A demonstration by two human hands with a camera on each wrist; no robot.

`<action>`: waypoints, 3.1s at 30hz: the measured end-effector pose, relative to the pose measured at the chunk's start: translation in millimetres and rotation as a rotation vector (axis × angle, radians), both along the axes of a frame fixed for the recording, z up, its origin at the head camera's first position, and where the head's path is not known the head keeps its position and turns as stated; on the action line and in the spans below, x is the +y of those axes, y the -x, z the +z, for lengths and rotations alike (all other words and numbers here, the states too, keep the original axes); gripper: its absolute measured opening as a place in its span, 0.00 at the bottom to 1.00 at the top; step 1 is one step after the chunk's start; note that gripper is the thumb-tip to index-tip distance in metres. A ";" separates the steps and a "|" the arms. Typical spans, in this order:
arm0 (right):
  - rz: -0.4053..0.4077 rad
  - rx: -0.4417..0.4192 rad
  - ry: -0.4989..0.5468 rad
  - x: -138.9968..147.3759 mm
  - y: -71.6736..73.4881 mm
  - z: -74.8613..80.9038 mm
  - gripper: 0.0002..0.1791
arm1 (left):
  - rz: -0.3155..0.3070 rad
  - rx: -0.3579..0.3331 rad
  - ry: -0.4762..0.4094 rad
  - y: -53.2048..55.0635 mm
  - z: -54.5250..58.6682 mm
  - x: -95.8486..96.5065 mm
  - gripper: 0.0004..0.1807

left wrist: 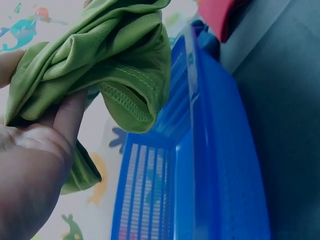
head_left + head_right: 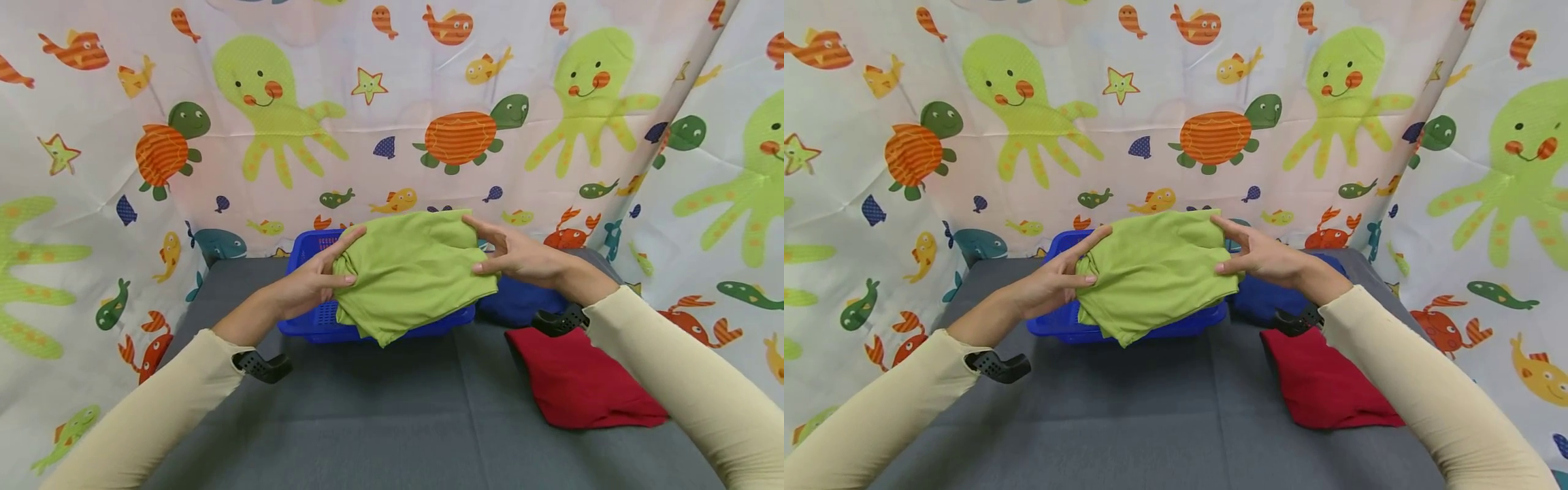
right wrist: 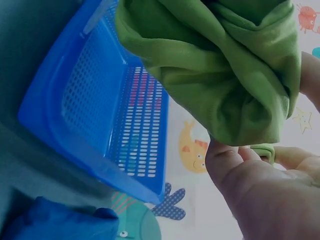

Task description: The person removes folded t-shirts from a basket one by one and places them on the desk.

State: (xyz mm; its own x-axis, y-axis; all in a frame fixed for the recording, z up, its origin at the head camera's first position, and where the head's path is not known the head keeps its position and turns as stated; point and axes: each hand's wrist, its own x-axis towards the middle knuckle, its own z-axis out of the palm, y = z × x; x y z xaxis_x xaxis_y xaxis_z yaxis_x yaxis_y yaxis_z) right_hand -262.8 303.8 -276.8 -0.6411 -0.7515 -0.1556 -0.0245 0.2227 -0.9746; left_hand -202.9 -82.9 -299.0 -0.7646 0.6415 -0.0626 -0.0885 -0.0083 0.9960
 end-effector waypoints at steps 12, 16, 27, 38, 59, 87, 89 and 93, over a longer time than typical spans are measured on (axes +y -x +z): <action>0.015 -0.032 -0.001 32.7 -19.9 -13.0 0.52 | -0.051 -0.087 -0.030 -15.2 -8.9 30.2 0.48; 0.027 -0.049 -0.006 40.0 -26.3 -19.8 0.53 | -0.077 -0.125 -0.034 -19.9 -13.7 35.8 0.48; 0.038 -0.066 -0.010 62.5 -42.8 -29.1 0.52 | -0.112 -0.167 -0.009 -32.7 -24.5 51.2 0.49; 0.036 -0.077 -0.025 91.3 -68.5 -41.4 0.51 | -0.188 -0.220 -0.014 -44.0 -41.3 75.5 0.50; -0.001 -0.147 -0.131 126.6 -107.3 -86.4 0.47 | -0.312 -0.354 0.052 -72.0 -86.1 112.4 0.49; -0.001 -0.214 -0.207 124.5 -105.6 -133.0 0.42 | -0.275 -0.349 0.111 -76.7 -144.7 93.4 0.48; -0.016 -0.219 -0.244 125.4 -105.1 -132.4 0.41 | -0.270 -0.346 0.120 -77.1 -144.4 93.9 0.46; -0.026 -0.220 -0.275 126.0 -105.2 -132.7 0.39 | -0.264 -0.349 0.135 -77.8 -144.3 94.2 0.44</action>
State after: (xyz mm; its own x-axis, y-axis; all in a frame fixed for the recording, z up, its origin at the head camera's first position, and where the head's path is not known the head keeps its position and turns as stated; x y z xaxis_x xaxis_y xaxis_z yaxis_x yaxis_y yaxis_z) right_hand -157.6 429.8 -409.5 -0.5877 -0.6461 -0.4869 0.1886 0.4759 -0.8591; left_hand -125.1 11.3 -443.3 -0.4942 0.7801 -0.3838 -0.4002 0.1878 0.8970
